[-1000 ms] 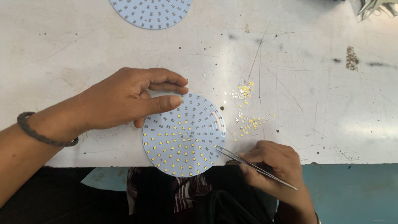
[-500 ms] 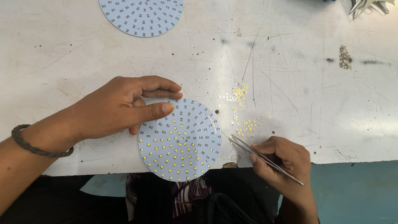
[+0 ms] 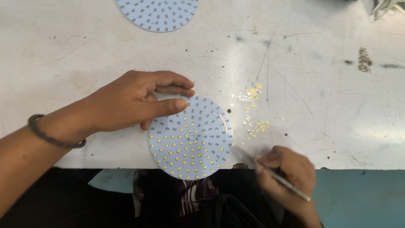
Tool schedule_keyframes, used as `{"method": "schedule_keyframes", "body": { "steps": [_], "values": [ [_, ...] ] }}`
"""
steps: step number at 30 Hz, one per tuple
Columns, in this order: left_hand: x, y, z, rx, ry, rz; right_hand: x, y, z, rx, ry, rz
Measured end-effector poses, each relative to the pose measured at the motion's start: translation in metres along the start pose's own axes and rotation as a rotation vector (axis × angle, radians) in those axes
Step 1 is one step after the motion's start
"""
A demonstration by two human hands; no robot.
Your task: The person uses tweezers to pick up small yellow LED components from a table and places them into designated spots on a circular LED board. The person repeats this process continuously, filling the board with LEDs.
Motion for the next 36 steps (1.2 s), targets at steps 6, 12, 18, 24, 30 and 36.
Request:
{"method": "schedule_keyframes", "body": {
  "steps": [6,12,18,24,30,36],
  "values": [
    [0.001,-0.001,0.002,-0.036,-0.018,0.009,-0.028,0.001,0.021,0.19,-0.005,-0.021],
    [0.001,0.0,0.003,-0.044,-0.001,0.006,-0.029,0.006,0.025,0.201,-0.017,0.002],
    [0.0,0.001,0.003,-0.017,0.011,-0.011,-0.027,0.003,0.023,0.19,-0.004,0.018],
    [0.001,0.0,0.0,-0.011,0.008,0.004,0.008,-0.008,0.01,0.005,-0.057,-0.06],
    [0.0,-0.001,-0.002,0.063,0.005,-0.01,0.015,-0.007,0.0,0.05,-0.045,0.036],
    [-0.001,0.001,-0.004,0.079,0.028,-0.021,0.011,-0.009,-0.006,0.004,-0.071,-0.062]
  ]
}}
Point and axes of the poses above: each hand's wrist, its own y-axis towards the middle knuckle, its own x-axis out of the back of the hand, z = x × y, the point moved 3 cm from there along y, towards the middle knuckle, and after that the axes turned 13 degrees about x, right-handed, at the moved point
